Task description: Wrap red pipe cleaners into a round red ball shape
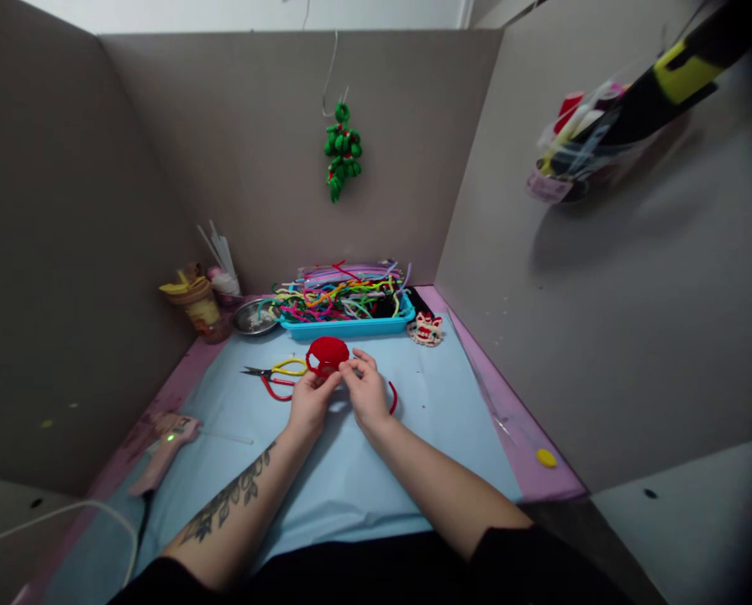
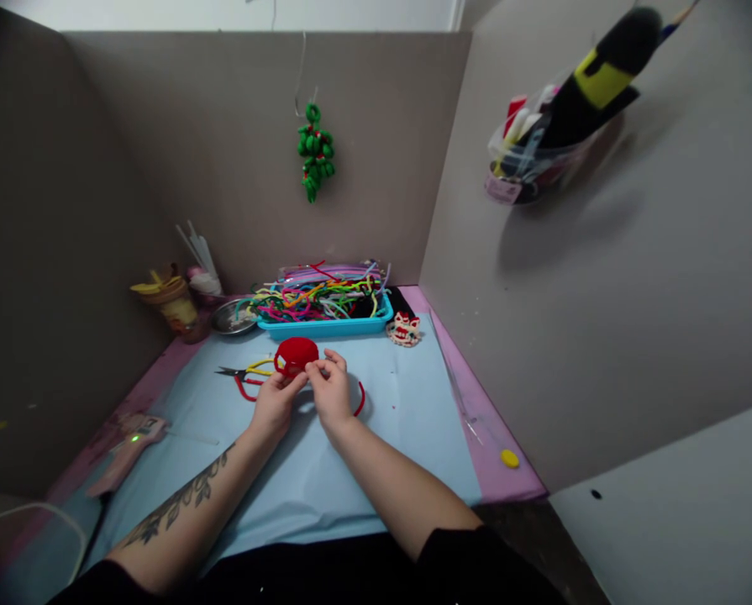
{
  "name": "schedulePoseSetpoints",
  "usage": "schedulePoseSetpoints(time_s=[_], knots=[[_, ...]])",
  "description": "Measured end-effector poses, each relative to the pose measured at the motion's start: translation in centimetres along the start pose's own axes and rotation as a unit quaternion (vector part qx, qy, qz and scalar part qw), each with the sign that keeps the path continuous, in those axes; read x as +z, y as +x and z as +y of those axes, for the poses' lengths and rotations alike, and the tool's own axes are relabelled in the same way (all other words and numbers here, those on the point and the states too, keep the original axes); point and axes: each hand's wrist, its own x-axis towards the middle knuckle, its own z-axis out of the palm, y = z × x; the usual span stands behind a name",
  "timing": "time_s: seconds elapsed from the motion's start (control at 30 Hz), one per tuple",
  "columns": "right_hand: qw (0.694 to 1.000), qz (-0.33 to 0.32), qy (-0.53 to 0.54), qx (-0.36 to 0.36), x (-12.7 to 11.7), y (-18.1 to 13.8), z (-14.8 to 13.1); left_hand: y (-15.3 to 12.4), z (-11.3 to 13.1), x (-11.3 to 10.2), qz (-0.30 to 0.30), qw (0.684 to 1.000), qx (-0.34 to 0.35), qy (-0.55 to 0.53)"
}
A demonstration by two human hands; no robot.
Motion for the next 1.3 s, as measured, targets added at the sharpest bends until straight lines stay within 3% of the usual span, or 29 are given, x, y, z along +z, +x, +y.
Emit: schedulePoseSetpoints(time_s=[0.23, 0.47, 0.77, 0.83, 0.9, 1.0, 1.1, 1.23, 1.3], knots=[[0.998, 0.025, 0.045, 0.043, 0.4, 0.1, 0.5, 0.2, -0.6, -0.3, 0.015, 1.000, -0.005, 0.002], [0.998, 0.050, 0.021, 0.042, 0.3, 0.4, 0.7, 0.1, -0.9, -0.2, -0.005, 1.000, -0.005, 0.013], [0.999, 0.004, 0.040, 0.016, 0.3, 0.3, 0.4, 0.1, -1.0, -0.1, -0.027, 0.998, -0.012, -0.049], [0.999, 0.010, 0.032, 0.007, 0.0, 0.4, 0.1, 0.3, -0.9, -0.4, -0.003, 0.996, -0.023, -0.082], [1.000, 0.015, 0.012, -0.012, -0.4, 0.6, -0.2, 0.4, -0.5, -0.9, 0.061, 0.994, 0.000, -0.087], [0.998, 0.021, -0.018, -0.048, -1.1, 1.0, -0.5, 0.6, 0.2, -1.8, 0.146, 0.981, 0.125, 0.032], [0.998, 0.013, -0.030, -0.052, -1.6, 1.4, -0.5, 0.6, 1.0, -2.6, 0.082, 0.931, 0.241, 0.261], [0.998, -0.012, -0.045, -0.053, -2.0, 1.7, -0.3, 0.9, 1.8, -3.5, 0.001, 0.781, 0.379, 0.497], [0.997, -0.025, -0.057, -0.051, -2.1, 1.8, -0.4, 1.5, 2.1, -4.1, -0.038, 0.734, 0.407, 0.542]])
